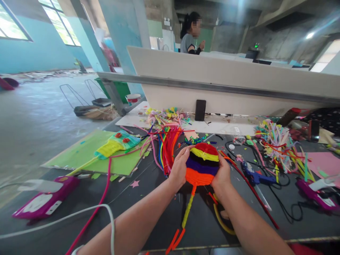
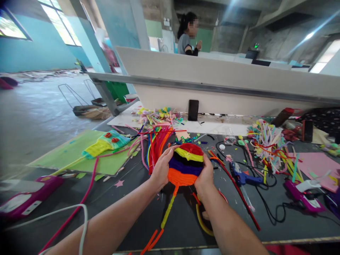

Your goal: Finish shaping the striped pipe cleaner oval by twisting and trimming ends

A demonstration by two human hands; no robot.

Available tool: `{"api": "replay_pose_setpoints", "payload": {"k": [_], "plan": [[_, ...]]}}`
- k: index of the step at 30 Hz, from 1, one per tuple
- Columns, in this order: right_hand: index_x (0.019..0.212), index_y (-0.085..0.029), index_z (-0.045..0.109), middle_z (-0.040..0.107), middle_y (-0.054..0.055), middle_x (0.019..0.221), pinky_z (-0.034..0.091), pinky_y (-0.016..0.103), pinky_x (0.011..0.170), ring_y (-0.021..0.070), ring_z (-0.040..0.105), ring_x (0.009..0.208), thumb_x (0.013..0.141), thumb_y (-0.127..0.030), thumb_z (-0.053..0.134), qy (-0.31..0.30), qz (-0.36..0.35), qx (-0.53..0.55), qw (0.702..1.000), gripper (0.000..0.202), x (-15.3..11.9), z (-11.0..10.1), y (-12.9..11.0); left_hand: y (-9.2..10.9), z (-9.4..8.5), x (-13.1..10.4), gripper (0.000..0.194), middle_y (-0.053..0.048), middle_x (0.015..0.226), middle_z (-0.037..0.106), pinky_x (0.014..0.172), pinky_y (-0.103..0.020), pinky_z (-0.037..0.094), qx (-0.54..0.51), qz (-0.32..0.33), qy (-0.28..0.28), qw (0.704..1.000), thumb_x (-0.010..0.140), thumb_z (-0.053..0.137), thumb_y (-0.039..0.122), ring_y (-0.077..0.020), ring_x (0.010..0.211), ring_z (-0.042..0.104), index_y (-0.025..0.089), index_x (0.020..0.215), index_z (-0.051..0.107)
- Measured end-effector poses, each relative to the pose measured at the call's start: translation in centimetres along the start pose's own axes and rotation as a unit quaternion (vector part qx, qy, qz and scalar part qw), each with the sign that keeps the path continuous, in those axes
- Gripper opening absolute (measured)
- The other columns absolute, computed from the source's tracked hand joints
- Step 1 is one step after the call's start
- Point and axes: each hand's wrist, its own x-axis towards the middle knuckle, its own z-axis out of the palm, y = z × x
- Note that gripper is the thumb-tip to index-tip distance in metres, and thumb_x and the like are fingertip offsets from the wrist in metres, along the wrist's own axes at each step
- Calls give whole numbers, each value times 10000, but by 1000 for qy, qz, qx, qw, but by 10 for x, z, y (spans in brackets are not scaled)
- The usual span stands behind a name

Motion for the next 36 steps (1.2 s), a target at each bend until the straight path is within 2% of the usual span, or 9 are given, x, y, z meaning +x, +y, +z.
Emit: {"api": "replay_pose_setpoints", "payload": {"k": [4, 7, 13, 17, 21, 24, 28, 32, 36], "plan": [[1016, -217, 671, 717, 31, 999, 509, 426, 838, 263, 655, 941, 751, -379, 598, -23, 20, -14, 999, 319, 1, 1, -2, 2, -3, 1, 373, -65, 1143, 630, 961, -334, 380, -5, 3, 15, 1000, 806, 547, 410, -231, 1124, 521, 175, 1080, 641], [1016, -201, 672, 715, 42, 1009, 508, 422, 843, 271, 649, 960, 755, -377, 601, -49, 23, -48, 997, 323, 3, 2, -6, 3, -7, 1, 389, -68, 1118, 643, 935, -334, 409, -29, -19, 21, 999, 780, 580, 420, -233, 1087, 549, 180, 1079, 645], [1045, -185, 666, 726, 56, 964, 520, 397, 828, 270, 667, 921, 747, -328, 630, -77, 16, -172, 982, 332, 13, -6, -24, -3, -9, 1, 408, -90, 1015, 668, 814, -345, 484, -125, -108, -49, 985, 782, 598, 398, -239, 933, 621, 155, 1109, 608], [1006, -187, 682, 738, 47, 903, 533, 380, 804, 262, 681, 883, 720, -305, 661, -60, -22, -227, 972, 311, 24, -16, -38, -5, -11, 3, 466, -100, 991, 666, 731, -323, 512, -155, -164, -57, 973, 815, 532, 474, -211, 840, 644, 166, 1163, 554], [991, -221, 678, 737, 5, 912, 531, 351, 813, 233, 677, 901, 719, -290, 645, -7, -104, -192, 976, 282, 35, -27, -51, -12, -10, -3, 442, -106, 953, 665, 622, -304, 523, -87, -242, -113, 960, 823, 508, 496, -196, 746, 658, 168, 1117, 539], [982, -219, 679, 740, 3, 883, 532, 348, 807, 229, 680, 883, 705, -248, 622, -9, -95, -190, 977, 285, 39, -30, -60, -17, -8, -11, 387, -109, 905, 668, 582, -314, 525, 5, -284, -157, 946, 819, 537, 449, -186, 649, 656, 157, 1073, 523], [992, -192, 684, 735, 39, 909, 533, 377, 801, 255, 677, 894, 708, -252, 587, -34, -52, -203, 977, 306, 39, -29, -66, -18, -7, -15, 354, -85, 798, 658, 463, -274, 491, 60, -282, -194, 938, 840, 490, 453, -150, 499, 605, 155, 1029, 500], [977, -200, 688, 729, 41, 941, 521, 381, 827, 256, 662, 943, 741, -314, 576, -51, -28, -219, 974, 285, 40, -30, -65, -18, -11, -13, 353, -42, 682, 617, 362, -210, 410, 35, -267, -218, 938, 846, 459, 477, -125, 435, 548, 160, 999, 485], [1004, -206, 680, 724, 35, 969, 502, 388, 863, 258, 655, 960, 735, -335, 597, -53, -30, -231, 971, 310, 44, -34, -60, -21, -13, -12, 360, -47, 711, 615, 327, -194, 357, 11, -262, -230, 937, 843, 460, 485, -114, 421, 533, 154, 983, 490]]}}
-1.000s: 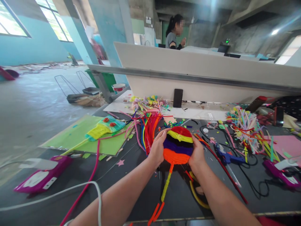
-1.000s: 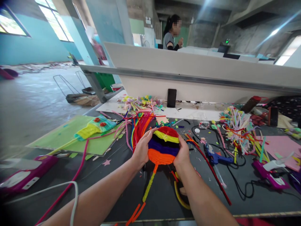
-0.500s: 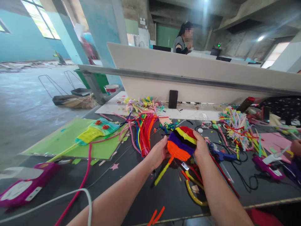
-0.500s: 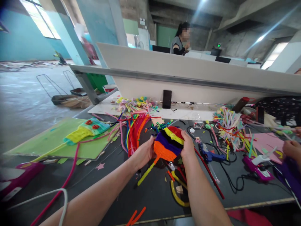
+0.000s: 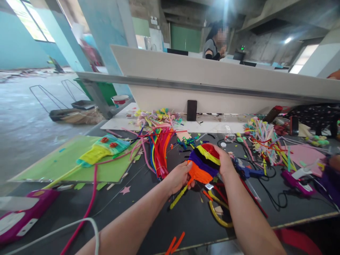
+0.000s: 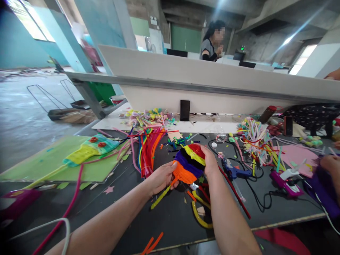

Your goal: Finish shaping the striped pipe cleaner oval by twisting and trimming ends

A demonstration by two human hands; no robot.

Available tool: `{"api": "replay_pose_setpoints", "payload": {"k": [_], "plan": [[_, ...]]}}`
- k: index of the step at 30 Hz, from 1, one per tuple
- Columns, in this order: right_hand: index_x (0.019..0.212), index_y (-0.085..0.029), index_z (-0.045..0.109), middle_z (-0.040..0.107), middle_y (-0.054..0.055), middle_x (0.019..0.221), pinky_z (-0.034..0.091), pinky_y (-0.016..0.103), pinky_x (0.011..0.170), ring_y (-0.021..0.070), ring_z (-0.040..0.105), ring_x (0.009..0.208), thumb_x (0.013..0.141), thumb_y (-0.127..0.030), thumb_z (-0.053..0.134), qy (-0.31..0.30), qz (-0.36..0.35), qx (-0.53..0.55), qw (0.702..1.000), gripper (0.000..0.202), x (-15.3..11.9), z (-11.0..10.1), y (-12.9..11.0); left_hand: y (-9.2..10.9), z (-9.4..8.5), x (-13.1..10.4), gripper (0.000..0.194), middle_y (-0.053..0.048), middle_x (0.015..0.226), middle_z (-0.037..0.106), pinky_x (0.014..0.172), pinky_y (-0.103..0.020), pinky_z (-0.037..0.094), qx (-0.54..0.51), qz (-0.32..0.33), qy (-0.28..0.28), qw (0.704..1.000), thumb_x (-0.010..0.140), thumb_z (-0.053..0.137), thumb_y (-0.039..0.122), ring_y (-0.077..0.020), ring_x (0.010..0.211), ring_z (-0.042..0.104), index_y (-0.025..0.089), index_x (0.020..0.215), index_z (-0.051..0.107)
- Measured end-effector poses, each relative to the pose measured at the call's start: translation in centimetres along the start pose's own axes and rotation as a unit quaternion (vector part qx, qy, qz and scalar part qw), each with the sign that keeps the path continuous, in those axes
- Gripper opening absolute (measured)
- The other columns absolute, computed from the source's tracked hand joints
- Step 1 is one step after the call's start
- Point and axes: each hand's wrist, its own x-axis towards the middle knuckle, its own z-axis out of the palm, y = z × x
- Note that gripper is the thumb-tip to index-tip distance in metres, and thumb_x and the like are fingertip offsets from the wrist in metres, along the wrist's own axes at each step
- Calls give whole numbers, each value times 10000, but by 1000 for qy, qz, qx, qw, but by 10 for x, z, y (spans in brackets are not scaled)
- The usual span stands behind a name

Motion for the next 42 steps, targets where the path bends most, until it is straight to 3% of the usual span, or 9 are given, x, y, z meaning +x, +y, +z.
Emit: {"api": "replay_pose_setpoints", "payload": {"k": [9, 17, 24, 33, 42], "plan": [[1015, -194, 681, 729, 33, 949, 506, 366, 856, 255, 658, 955, 740, -322, 601, 13, 8, -15, 1000, 313, -7, 9, -1, -1, 0, -1, 350, -67, 732, 636, 336, -193, 355, -19, -9, -15, 1000, 841, 475, 473, -104, 419, 533, 145, 953, 523], [965, -186, 689, 734, 47, 925, 534, 330, 788, 235, 680, 887, 717, -278, 637, 34, 28, -16, 999, 270, -4, 4, -3, 0, -4, 2, 346, -70, 663, 637, 357, -193, 402, -19, -30, 27, 999, 823, 512, 458, -119, 425, 554, 133, 941, 511], [902, -189, 702, 742, 41, 845, 543, 343, 761, 246, 682, 851, 678, -262, 677, 80, -5, -50, 996, 237, -4, 3, -3, 5, -8, 3, 279, -118, 707, 665, 519, -298, 536, -8, -48, 49, 998, 855, 486, 364, -172, 532, 639, 107, 959, 507], [867, -207, 668, 735, 34, 842, 536, 334, 769, 200, 680, 816, 813, -380, 532, 74, 35, 37, 996, 227, 3, 1, -3, 3, -13, 5, 260, -109, 797, 683, 558, -276, 539, -21, 11, 75, 997, 786, 599, 248, -160, 580, 650, 121, 1007, 548], [904, -195, 675, 734, 45, 810, 532, 334, 649, 193, 674, 689, 768, -253, 599, 41, 70, 16, 997, 166, -3, 4, 4, 4, -15, 8, 308, -95, 832, 684, 603, -287, 544, -83, 95, 122, 985, 772, 634, 268, -153, 608, 651, 136, 1039, 552]]}}
